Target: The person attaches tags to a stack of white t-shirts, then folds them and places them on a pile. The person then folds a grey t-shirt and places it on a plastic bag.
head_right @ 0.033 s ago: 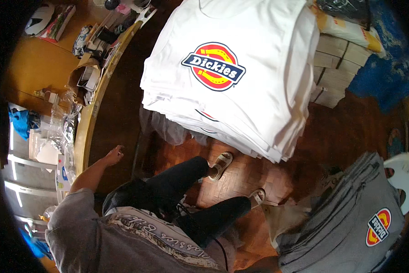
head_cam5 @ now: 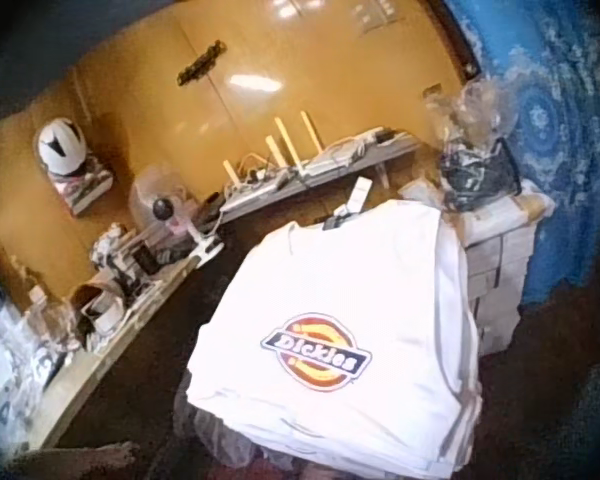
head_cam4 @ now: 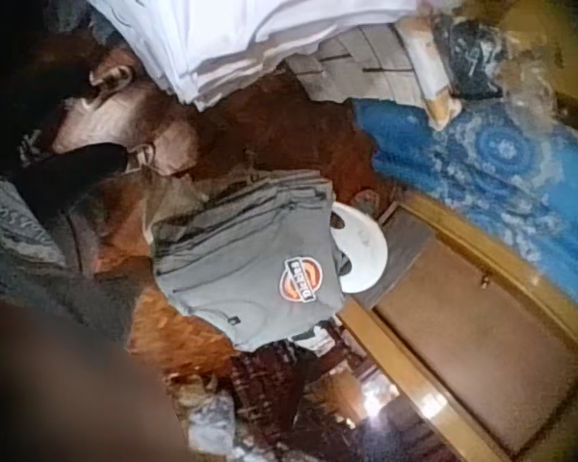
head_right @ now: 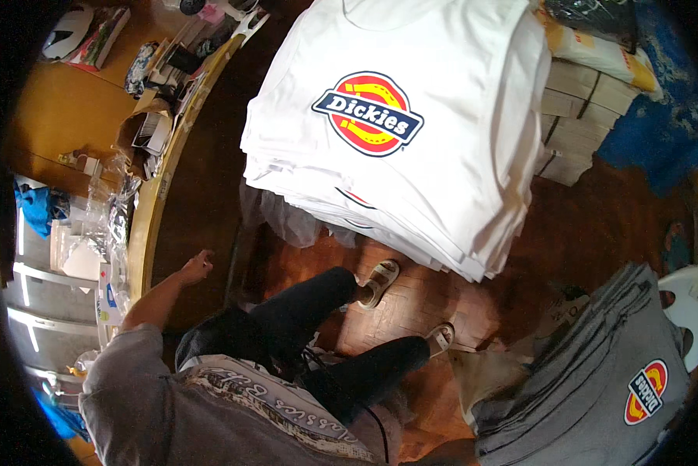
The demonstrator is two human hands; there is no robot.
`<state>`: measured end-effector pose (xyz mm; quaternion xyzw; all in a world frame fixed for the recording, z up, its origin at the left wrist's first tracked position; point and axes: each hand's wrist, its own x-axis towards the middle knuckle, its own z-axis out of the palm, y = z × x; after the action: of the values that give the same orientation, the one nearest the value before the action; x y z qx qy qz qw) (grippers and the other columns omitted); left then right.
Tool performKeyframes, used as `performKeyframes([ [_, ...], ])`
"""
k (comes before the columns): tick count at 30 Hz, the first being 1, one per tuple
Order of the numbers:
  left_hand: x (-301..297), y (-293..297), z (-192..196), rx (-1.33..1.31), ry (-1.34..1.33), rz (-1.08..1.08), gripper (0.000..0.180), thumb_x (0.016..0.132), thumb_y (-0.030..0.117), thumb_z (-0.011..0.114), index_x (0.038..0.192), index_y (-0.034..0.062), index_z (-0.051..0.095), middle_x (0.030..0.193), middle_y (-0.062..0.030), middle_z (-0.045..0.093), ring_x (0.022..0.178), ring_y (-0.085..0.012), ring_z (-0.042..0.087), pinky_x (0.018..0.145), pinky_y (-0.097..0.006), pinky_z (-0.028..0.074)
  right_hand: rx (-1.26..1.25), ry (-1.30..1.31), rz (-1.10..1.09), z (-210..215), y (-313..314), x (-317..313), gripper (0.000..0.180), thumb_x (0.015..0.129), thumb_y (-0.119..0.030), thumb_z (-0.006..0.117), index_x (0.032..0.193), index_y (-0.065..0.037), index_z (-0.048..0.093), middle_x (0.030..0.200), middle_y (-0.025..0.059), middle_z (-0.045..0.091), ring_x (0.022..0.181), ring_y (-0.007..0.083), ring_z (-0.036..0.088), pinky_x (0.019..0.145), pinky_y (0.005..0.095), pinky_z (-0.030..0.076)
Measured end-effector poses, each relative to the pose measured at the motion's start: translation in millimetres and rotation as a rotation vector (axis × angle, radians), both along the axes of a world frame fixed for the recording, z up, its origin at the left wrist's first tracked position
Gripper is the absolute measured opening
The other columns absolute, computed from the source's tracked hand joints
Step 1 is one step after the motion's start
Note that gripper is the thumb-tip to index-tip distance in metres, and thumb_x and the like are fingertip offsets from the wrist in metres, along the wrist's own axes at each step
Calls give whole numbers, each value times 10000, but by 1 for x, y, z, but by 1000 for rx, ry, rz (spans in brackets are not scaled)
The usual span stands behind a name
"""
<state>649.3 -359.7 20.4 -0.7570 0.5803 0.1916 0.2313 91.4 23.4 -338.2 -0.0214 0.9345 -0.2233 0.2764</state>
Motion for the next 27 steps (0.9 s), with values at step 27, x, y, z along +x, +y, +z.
performKeyframes([
  [27,147,4,-189,35,989,562,371,727,-31,411,1081,78,386,935,-113,506,871,-205,498,725,-273,397,-818,557,2168,59,-619,563,281,728,-159,439,986,-72,506,1076,90,446,1007,239,398,854,400,296],
])
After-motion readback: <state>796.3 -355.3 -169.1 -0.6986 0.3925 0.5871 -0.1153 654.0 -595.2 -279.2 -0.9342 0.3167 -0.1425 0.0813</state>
